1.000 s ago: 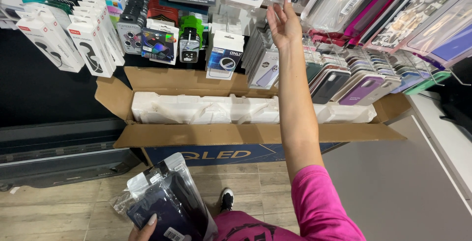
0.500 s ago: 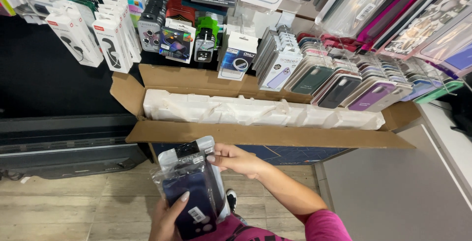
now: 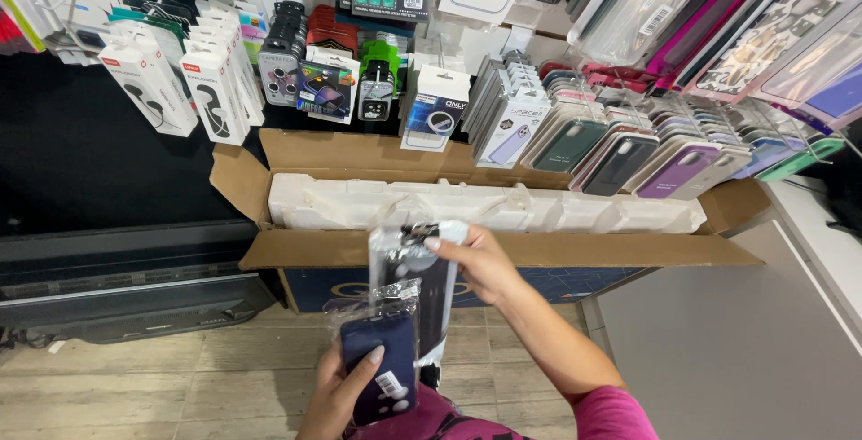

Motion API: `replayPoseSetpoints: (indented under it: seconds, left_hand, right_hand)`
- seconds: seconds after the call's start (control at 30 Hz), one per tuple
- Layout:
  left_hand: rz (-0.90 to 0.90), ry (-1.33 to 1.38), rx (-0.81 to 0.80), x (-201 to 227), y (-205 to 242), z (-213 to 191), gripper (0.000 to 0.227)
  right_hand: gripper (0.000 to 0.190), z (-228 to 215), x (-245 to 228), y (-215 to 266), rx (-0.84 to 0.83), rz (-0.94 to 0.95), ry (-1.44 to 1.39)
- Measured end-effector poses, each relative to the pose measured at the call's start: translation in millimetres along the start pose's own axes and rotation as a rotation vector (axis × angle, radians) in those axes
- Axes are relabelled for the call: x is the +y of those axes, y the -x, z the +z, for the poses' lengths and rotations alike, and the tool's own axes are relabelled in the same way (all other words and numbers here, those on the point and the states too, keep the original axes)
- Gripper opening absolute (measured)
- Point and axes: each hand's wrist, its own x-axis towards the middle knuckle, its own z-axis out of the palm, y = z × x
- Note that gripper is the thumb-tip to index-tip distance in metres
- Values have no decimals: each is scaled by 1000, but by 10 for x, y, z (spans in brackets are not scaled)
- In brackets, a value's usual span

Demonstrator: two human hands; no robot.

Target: The person is sorting through phone cases in a box and using a duster to clean packaged screen protectors on a retail counter.

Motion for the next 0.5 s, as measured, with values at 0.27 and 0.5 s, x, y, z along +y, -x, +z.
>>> replayPoseSetpoints:
  seconds: [0.27, 0.5]
  left_hand:
    - [-39, 86, 141, -74, -27, -73, 53]
    - [-29, 241, 302, -363, -134, -95, 47]
  right_hand:
    - [40, -867, -1958, -532, 500, -614, 42]
    - [30, -1302, -3176, -886, 401, -943, 278]
